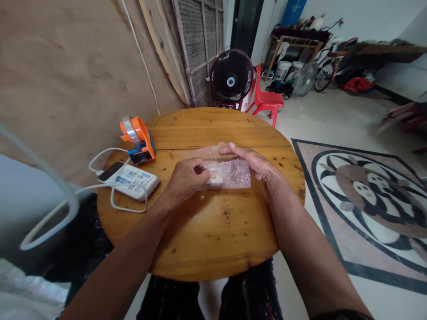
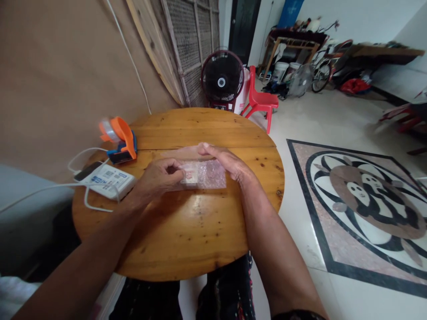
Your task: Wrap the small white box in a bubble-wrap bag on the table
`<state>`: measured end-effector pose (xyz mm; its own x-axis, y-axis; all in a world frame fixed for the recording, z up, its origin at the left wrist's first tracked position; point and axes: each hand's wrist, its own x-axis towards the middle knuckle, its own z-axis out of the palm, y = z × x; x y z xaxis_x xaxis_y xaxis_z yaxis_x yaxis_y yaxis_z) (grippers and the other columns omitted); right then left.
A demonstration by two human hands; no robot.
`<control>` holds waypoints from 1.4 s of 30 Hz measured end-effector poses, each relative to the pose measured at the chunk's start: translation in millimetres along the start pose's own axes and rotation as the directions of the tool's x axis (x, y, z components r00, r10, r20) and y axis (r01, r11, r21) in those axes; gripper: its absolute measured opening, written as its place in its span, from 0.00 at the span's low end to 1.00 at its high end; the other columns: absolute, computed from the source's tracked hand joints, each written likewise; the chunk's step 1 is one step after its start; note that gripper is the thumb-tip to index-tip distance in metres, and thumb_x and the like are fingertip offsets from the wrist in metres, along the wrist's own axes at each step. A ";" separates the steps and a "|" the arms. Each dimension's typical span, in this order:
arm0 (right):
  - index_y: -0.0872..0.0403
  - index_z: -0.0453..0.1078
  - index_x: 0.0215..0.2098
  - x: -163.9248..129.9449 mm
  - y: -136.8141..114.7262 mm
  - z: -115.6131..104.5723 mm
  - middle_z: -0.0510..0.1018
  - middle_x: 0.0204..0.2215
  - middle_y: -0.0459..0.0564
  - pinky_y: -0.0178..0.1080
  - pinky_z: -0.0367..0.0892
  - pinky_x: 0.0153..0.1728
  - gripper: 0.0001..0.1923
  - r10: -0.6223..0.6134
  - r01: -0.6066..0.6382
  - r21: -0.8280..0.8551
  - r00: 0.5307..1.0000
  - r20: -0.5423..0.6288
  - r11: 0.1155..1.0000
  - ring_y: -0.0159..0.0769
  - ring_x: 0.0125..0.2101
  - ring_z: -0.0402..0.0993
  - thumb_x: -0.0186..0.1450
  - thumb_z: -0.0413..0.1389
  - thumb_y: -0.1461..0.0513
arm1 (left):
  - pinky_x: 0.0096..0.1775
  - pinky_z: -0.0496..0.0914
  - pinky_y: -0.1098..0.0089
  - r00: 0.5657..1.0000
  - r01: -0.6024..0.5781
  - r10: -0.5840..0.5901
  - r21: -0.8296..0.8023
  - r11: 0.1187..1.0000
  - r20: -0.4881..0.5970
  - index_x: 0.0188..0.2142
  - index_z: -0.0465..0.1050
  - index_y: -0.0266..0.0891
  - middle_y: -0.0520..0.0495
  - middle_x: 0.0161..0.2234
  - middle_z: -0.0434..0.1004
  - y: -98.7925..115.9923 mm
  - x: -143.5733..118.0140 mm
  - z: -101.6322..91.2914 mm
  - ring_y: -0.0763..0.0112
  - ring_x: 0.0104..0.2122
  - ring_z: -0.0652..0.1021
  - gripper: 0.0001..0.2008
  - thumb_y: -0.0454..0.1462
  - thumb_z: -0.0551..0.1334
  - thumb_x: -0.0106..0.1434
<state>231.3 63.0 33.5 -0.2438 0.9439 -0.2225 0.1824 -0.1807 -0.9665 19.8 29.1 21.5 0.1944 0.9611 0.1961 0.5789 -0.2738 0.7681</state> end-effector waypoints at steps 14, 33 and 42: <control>0.49 0.75 0.45 -12.6 -2.8 -2.6 0.79 0.45 0.49 0.41 0.67 0.47 0.18 -0.165 0.190 -0.142 0.971 0.172 0.972 0.40 0.47 0.73 0.57 0.65 0.55 | 0.28 0.60 0.74 1.000 -0.016 0.016 0.019 1.000 -0.006 0.25 0.70 0.37 0.55 0.22 0.69 -2.5 0.0 1.5 0.75 0.24 0.67 0.06 0.38 0.60 0.52; 0.54 0.71 0.30 2.4 12.5 12.4 0.75 0.27 0.44 0.31 0.59 0.23 0.07 -0.119 0.136 -0.149 0.986 0.121 0.979 0.27 0.22 0.64 0.56 0.61 0.59 | 0.24 0.58 0.76 0.996 0.086 -0.079 -0.143 0.986 0.051 0.25 0.70 0.37 0.55 0.21 0.67 -5.0 6.1 1.6 0.76 0.22 0.65 0.07 0.39 0.61 0.51; 0.53 0.74 0.39 2.8 11.9 14.3 0.77 0.33 0.45 0.33 0.63 0.32 0.10 -0.179 0.212 -0.235 0.972 0.155 0.949 0.32 0.31 0.70 0.59 0.58 0.60 | 0.24 0.57 0.76 0.992 0.120 -0.107 -0.199 0.973 0.074 0.24 0.69 0.37 0.56 0.20 0.66 -4.4 6.4 0.1 0.77 0.21 0.64 0.08 0.40 0.62 0.51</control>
<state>219.2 59.5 19.5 -0.4172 0.9066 -0.0630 0.3448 0.0938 -0.9340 18.6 36.4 19.4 0.1894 0.9796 0.0673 0.4285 -0.1441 0.8920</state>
